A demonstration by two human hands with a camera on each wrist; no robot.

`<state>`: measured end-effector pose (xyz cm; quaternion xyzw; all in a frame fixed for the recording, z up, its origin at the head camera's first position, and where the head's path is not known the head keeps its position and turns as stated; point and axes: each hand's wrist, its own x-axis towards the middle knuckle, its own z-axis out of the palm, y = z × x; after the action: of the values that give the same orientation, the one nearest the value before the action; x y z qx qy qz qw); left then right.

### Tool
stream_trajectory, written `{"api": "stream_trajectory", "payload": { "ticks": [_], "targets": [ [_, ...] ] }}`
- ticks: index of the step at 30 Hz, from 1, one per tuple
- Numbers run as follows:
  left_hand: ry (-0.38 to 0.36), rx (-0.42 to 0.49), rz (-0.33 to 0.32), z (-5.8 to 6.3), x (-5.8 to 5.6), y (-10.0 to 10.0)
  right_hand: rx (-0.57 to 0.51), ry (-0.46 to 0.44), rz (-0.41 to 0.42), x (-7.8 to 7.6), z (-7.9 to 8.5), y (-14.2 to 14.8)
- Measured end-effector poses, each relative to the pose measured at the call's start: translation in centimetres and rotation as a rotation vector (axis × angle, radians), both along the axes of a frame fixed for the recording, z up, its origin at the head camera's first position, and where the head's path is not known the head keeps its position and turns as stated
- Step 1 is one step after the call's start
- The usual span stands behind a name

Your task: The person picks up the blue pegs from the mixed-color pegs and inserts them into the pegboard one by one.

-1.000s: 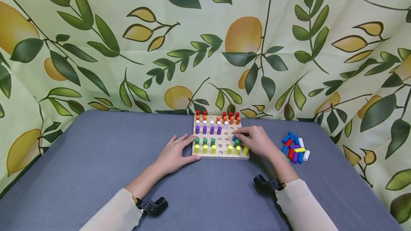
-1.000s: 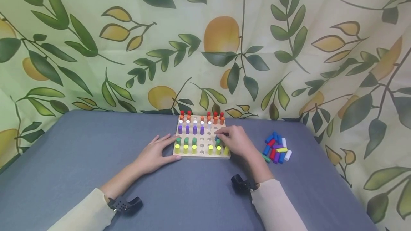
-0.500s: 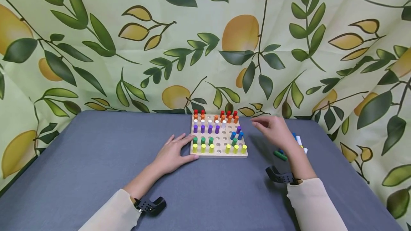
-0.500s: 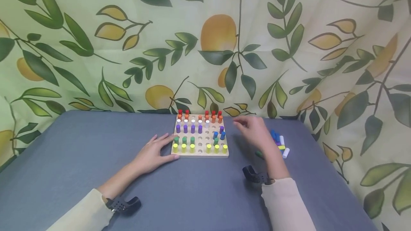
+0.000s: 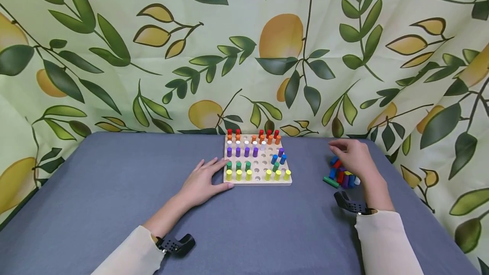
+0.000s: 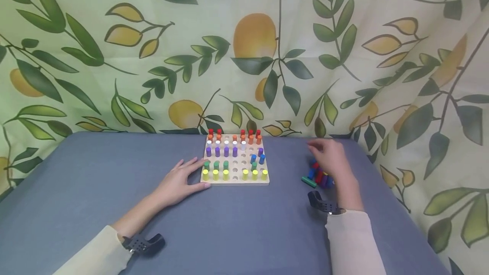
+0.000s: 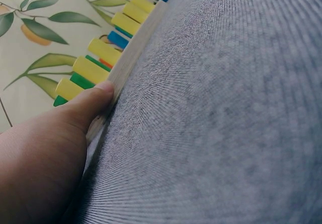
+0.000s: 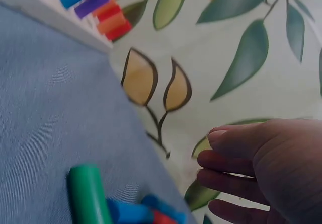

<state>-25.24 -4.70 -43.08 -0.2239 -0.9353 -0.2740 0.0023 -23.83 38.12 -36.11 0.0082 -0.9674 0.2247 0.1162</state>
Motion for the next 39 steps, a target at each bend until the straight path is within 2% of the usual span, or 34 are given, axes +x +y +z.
{"api": "stream_trajectory", "payload": {
  "ticks": [7, 15, 25, 32, 39],
  "targets": [
    [0.019, -0.003, -0.005, 0.0, 0.0, -0.2, 0.011, -0.027, -0.029, -0.2, -1.7, 1.2],
    [0.015, -0.003, -0.007, 0.0, 0.0, -0.1, -0.006, -0.046, -0.022, -0.4, -2.7, 1.5],
    [0.008, -0.008, -0.001, 0.0, -0.2, -0.1, 0.007, -0.072, 0.026, -1.1, -2.8, 0.4],
    [0.034, 0.008, -0.008, -0.2, -0.2, -0.1, 0.008, -0.065, 0.046, -1.4, -2.9, -0.3],
    [0.035, 0.017, -0.007, -0.2, -0.1, -0.1, -0.031, -0.099, 0.085, -1.6, -3.1, -1.0]
  ]
}}
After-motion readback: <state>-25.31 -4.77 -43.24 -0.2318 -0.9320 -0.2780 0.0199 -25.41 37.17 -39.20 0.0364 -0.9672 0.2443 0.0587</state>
